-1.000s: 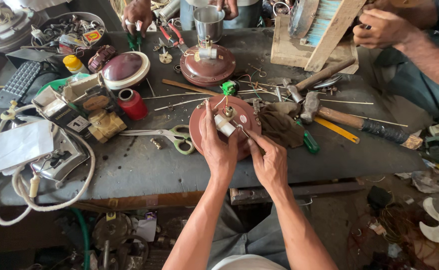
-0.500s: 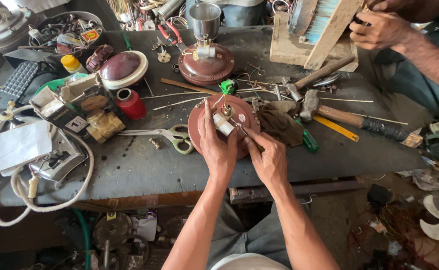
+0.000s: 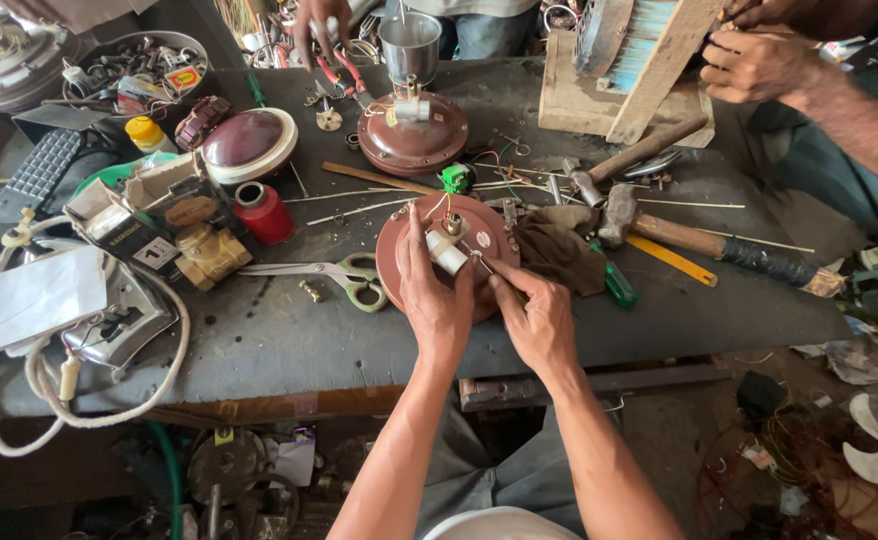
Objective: The person uses a screwdriver to tighten screws on a small white component attached to a brown circular base. They repeatedly adjust the component and wires, then briefly reach for a wooden stick from a shelf.
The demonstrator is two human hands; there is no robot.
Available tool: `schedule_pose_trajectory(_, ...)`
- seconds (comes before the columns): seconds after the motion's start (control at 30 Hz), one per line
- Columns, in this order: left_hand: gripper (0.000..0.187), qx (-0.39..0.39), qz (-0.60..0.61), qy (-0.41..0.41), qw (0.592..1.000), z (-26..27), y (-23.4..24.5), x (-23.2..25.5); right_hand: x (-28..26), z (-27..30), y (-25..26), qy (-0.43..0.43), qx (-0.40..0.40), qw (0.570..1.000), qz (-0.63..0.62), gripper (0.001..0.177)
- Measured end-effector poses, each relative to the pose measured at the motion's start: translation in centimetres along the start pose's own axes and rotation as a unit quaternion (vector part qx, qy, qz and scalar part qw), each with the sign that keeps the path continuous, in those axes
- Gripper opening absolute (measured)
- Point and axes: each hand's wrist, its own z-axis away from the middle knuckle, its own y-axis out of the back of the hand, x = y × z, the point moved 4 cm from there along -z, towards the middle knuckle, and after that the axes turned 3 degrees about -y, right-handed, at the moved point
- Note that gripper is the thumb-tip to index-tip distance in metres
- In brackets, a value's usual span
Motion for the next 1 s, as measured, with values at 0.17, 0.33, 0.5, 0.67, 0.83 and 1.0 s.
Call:
schedule_pose_trajectory(0.17,0.092,0.0,-0.009,-0.007,1.0,-0.2,0.1,0.2,-0.2,0.0,0.0,0.005,0.005,1.0,0.005,0.028)
schedule_pose_trajectory(0.33,0.094,-0.005,-0.01,-0.006,1.0,-0.2,0.1,0.1,-0.3,0.2,-0.2,0.028,0.016,0.999,0.021,0.027)
schedule_pose_trajectory(0.5,0.093,-0.003,-0.009,-0.001,1.0,-0.6,-0.2,-0.3,-1.6,-0.2,-0.1,0.098,0.042,0.99,0.089,0.026)
schedule_pose_trajectory(0.67,0.094,0.001,-0.028,-0.013,1.0,-0.9,-0.5,-0.6,-3.1,-0.5,0.2,0.132,0.054,0.969,0.201,0.031)
schedule_pose_trajectory(0.83,0.094,-0.008,-0.047,-0.04,0.998,-0.9,-0.3,-0.4,-4.3,-0.4,0.1,0.139,0.062,0.959,0.24,0.032)
schedule_pose_trajectory(1.0,0.092,-0.018,-0.023,-0.03,0.999,-0.9,-0.1,-0.8,-4.4,-0.6,-0.2,0.124,0.051,0.963,0.235,0.028)
